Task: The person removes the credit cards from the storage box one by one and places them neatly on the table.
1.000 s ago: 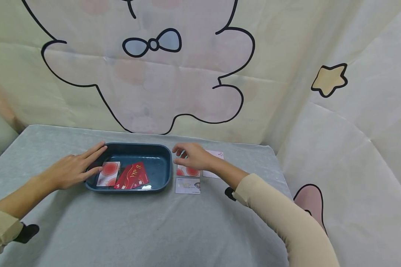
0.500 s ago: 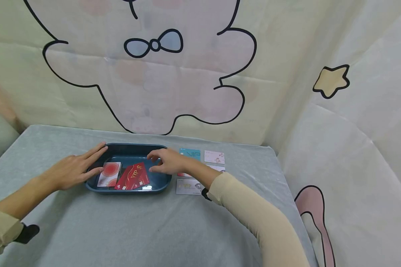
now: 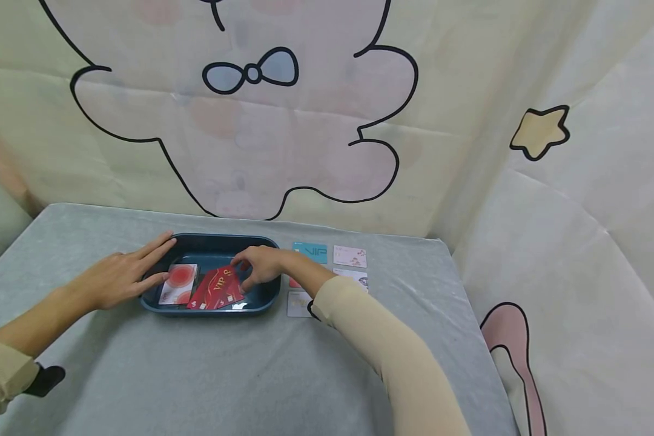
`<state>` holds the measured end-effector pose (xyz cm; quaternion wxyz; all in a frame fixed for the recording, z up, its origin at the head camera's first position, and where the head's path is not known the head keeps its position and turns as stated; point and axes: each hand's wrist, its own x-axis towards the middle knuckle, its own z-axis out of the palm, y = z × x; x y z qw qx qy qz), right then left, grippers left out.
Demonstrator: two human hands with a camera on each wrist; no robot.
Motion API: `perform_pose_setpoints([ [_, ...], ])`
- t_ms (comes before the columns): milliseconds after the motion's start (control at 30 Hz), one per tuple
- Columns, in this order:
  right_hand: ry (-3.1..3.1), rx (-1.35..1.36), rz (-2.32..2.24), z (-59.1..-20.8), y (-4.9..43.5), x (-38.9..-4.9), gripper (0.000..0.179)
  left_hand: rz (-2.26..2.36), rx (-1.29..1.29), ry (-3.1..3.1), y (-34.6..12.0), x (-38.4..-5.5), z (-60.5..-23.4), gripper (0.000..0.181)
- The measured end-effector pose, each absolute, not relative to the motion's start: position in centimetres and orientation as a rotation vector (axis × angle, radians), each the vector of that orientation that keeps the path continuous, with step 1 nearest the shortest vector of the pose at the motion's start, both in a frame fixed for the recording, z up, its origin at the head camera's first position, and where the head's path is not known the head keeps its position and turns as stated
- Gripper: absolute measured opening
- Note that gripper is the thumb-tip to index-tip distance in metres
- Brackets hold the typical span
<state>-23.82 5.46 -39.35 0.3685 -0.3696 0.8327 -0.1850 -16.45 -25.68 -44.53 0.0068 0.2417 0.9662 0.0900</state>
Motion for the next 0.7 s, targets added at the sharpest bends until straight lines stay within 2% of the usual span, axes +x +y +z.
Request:
perform_pose_setpoints([
  [400,2.141,-0.922,-0.411,-38.8,3.1,-24.2,0.061,0.288,0.744,3.012,-25.6,-16.4,-44.5,0.075],
  [700,2.141,-0.887,-0.429,-39.4,1.3,-24.3,0.051,0.289,0.764,3.017,-25.8,-16.5,-44.6,0.075],
])
